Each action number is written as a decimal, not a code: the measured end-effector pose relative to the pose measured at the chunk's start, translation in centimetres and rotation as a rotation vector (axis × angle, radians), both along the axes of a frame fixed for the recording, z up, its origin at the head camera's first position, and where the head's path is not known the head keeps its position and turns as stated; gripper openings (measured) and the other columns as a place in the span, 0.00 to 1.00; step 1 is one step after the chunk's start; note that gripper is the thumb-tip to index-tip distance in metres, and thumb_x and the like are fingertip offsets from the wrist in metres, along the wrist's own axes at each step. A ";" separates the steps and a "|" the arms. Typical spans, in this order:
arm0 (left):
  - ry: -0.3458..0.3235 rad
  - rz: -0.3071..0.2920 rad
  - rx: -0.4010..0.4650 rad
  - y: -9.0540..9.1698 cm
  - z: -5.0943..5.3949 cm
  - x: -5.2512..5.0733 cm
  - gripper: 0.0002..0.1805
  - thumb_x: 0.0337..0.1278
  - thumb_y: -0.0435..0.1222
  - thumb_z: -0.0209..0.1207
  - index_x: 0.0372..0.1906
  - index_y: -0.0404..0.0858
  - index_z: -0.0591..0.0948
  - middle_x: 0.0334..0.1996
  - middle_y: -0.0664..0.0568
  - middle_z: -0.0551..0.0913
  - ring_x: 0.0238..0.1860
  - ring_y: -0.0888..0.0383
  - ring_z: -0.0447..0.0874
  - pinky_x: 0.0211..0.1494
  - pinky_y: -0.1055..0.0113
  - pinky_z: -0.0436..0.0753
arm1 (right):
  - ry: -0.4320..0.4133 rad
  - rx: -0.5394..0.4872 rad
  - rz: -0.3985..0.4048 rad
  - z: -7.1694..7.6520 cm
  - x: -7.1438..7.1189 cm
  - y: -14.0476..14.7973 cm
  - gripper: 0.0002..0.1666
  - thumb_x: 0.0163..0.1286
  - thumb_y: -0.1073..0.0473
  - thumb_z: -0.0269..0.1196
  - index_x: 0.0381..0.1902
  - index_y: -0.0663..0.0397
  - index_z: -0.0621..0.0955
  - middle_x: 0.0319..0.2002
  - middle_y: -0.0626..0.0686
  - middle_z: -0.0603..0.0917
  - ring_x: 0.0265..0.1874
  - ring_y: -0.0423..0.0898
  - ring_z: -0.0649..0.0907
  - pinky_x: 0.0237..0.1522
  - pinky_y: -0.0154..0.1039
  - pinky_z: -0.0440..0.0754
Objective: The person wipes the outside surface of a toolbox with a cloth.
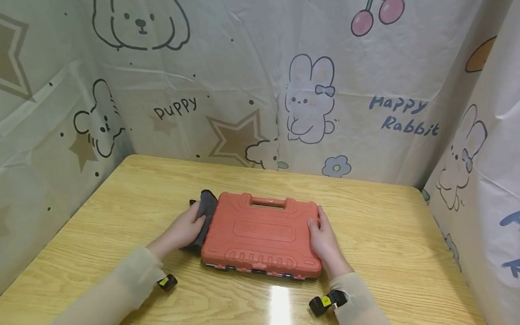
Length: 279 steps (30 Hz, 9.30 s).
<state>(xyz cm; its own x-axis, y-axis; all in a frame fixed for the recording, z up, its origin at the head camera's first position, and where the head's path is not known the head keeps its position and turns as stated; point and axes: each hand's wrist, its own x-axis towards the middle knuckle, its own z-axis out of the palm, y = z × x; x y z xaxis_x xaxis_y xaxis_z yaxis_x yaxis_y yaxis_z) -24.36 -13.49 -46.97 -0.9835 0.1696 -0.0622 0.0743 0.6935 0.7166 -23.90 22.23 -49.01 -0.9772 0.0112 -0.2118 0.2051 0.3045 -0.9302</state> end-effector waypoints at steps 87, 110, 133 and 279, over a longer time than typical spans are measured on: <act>-0.106 0.028 0.049 0.4 0.8 -0.2 0.22 0.80 0.35 0.42 0.70 0.30 0.67 0.68 0.28 0.74 0.67 0.36 0.75 0.66 0.41 0.76 | 0.009 0.068 0.009 -0.3 0.0 0.1 0.38 0.87 0.54 0.39 0.84 0.54 0.37 0.83 0.65 0.42 0.82 0.63 0.45 0.82 0.60 0.46; -0.147 0.046 0.063 1.0 0.8 -5.6 0.25 0.80 0.37 0.40 0.73 0.29 0.64 0.72 0.31 0.70 0.72 0.38 0.69 0.75 0.44 0.69 | -0.001 0.074 0.017 0.0 0.1 0.1 0.39 0.87 0.54 0.40 0.84 0.53 0.37 0.83 0.66 0.42 0.82 0.64 0.46 0.81 0.62 0.48; -0.086 0.018 0.013 0.7 0.3 -6.9 0.26 0.80 0.37 0.39 0.74 0.29 0.63 0.72 0.29 0.69 0.73 0.37 0.69 0.75 0.43 0.70 | 0.010 0.061 0.021 -0.2 0.0 -0.1 0.39 0.87 0.54 0.40 0.84 0.53 0.37 0.83 0.64 0.42 0.82 0.63 0.46 0.81 0.61 0.48; -0.418 -0.293 1.076 6.6 7.1 1.7 0.31 0.85 0.40 0.37 0.84 0.41 0.48 0.73 0.38 0.69 0.51 0.64 0.86 0.52 0.68 0.87 | -0.017 -0.750 0.409 6.6 1.0 -4.3 0.29 0.84 0.51 0.51 0.75 0.54 0.61 0.54 0.46 0.86 0.50 0.41 0.88 0.51 0.40 0.88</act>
<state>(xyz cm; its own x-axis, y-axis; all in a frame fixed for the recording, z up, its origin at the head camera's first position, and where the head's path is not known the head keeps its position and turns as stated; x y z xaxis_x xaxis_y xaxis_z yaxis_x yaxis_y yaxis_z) -22.70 -6.92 -39.89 -0.8360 0.5457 -0.0575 -0.2485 -0.2832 0.9263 -22.86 17.89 -42.44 -0.8706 -0.4906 -0.0370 0.2290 -0.3376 -0.9130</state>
